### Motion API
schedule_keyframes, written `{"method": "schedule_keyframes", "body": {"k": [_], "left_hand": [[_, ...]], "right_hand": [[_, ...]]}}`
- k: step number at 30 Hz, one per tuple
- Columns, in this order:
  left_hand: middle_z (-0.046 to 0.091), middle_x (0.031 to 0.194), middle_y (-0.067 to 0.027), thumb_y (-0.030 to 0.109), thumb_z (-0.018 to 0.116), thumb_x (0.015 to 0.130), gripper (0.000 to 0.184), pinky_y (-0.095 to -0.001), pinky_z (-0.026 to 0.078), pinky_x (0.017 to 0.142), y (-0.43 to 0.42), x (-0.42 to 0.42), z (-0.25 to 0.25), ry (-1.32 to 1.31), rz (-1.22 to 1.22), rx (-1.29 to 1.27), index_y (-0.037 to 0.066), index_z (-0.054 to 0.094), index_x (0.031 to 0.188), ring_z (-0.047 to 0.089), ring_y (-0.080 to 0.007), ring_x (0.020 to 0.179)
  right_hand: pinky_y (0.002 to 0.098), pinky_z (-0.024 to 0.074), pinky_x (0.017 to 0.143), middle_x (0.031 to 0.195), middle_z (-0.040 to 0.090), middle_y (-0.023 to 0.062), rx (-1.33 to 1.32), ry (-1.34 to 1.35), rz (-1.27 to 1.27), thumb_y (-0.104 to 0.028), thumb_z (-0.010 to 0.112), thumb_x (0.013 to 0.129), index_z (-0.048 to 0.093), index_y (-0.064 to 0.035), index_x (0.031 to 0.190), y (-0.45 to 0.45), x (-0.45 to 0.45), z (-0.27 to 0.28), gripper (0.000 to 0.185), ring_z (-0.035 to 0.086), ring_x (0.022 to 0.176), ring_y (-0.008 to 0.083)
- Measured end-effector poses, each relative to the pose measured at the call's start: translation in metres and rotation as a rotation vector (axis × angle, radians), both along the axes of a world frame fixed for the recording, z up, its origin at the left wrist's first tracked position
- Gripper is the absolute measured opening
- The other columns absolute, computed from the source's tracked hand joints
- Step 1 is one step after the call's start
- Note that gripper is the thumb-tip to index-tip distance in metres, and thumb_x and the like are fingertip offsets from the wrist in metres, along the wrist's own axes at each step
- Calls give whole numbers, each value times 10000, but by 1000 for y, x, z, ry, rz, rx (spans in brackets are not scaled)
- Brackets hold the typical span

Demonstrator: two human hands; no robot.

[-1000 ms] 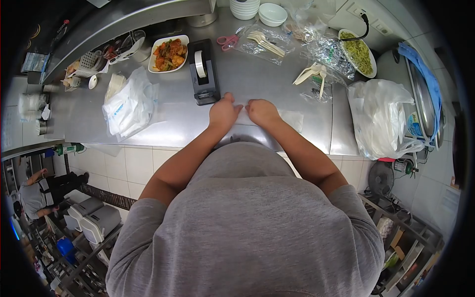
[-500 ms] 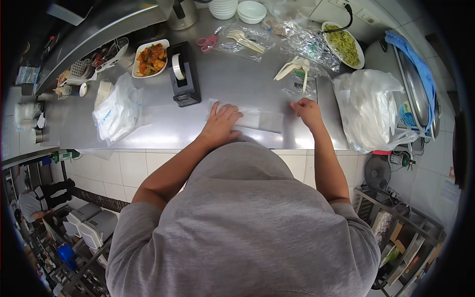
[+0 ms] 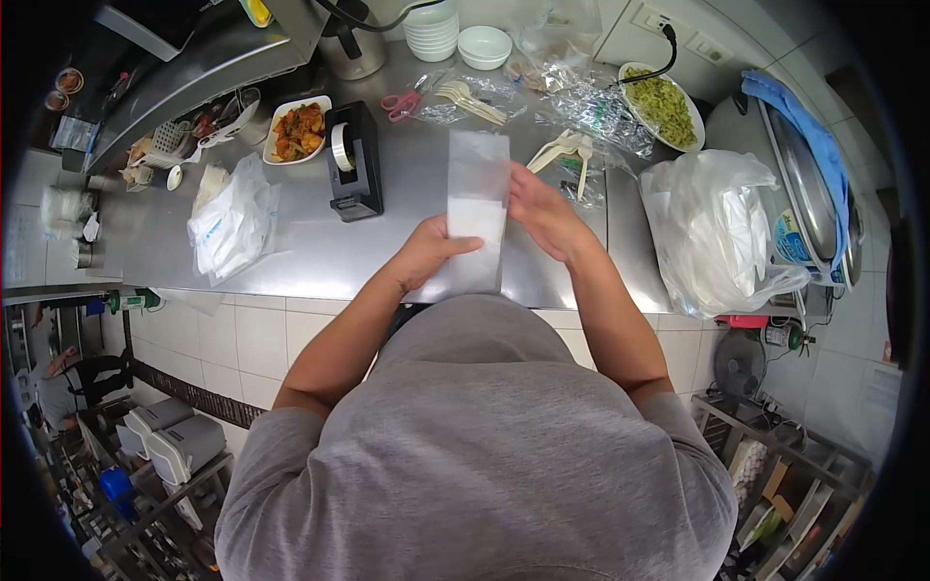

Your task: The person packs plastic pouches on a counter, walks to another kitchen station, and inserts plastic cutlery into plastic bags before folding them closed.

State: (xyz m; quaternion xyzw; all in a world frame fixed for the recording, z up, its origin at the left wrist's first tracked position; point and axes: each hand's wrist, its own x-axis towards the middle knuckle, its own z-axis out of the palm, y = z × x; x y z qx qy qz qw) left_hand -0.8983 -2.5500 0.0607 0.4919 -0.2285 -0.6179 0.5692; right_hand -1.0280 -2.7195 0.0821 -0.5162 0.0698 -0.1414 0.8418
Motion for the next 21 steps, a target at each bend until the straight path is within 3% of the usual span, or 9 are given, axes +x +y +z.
{"method": "schedule_keyframes", "body": {"k": [3, 6, 7, 8, 9, 12, 14, 17, 21], "left_hand": [[626, 1137, -61, 105, 689, 836, 404, -308, 443, 925, 7, 0, 1, -141, 1, 6, 34, 560, 1212, 590, -143, 1025], [609, 1178, -104, 258, 628, 900, 465, -325, 451, 935, 29, 19, -7, -436, 55, 17, 31, 498, 1285, 594, -169, 1033], [599, 1193, -124, 335, 563, 927, 485, -339, 450, 948, 42, 24, -4, -67, 170, 33, 33, 479, 1297, 590, -199, 1058], [589, 1208, -144, 412, 498, 954, 519, -354, 449, 961, 51, 29, 1, 302, 280, 49, 35, 461, 1310, 586, -230, 1084], [565, 1239, -170, 450, 395, 981, 550, -386, 430, 1000, 55, 28, 45, 651, 121, -49, 29, 423, 1334, 553, -275, 1148], [547, 1272, -167, 317, 418, 980, 468, -418, 424, 1015, 56, 30, 67, 662, 210, -108, -7, 437, 1318, 552, -278, 1160], [544, 1275, -179, 246, 437, 976, 429, -408, 435, 1004, 64, 49, 66, 673, 165, -32, -18, 440, 1314, 561, -268, 1148], [536, 1277, -164, 49, 512, 913, 392, -376, 434, 996, 71, 62, 63, 213, 262, -161, -26, 451, 1293, 543, -238, 1163], [556, 1244, -140, 10, 544, 875, 433, -366, 427, 995, 100, 72, 63, 484, 299, -243, -16, 443, 1295, 550, -227, 1147]], "right_hand": [[336, 471, 854, 1125, 638, 94, -259, 420, -93, -239, 724, 793, 600, -30, 1199, 6, 28, 31, 473, 599, 1028, 185], [301, 506, 765, 925, 696, 60, -416, 212, -206, -119, 677, 836, 690, -48, 990, 42, 37, 66, 170, 666, 846, 195], [301, 506, 765, 925, 696, 60, -421, 215, -209, -119, 677, 836, 690, -48, 990, 53, 35, 73, 170, 666, 846, 195], [305, 513, 739, 903, 698, 74, -731, 26, -196, -102, 675, 827, 691, -48, 974, 65, 33, 78, 157, 669, 807, 205], [308, 520, 713, 881, 700, 87, -1031, -166, -175, -85, 673, 819, 693, -49, 959, 78, 32, 80, 146, 672, 769, 216], [344, 510, 707, 866, 672, 135, -996, -78, -16, -128, 663, 812, 696, -124, 976, 111, 28, 66, 167, 646, 765, 290], [323, 506, 697, 830, 685, 99, -942, -61, 4, -132, 665, 831, 697, -95, 970, 128, 33, 59, 148, 660, 742, 229], [243, 504, 712, 867, 691, 25, -508, 271, -218, -58, 655, 870, 686, 6, 955, 142, 54, 60, 111, 614, 785, 87], [215, 482, 666, 819, 672, 23, -324, 300, -352, -66, 667, 862, 686, 4, 926, 159, 91, 58, 98, 590, 726, 77]]}}
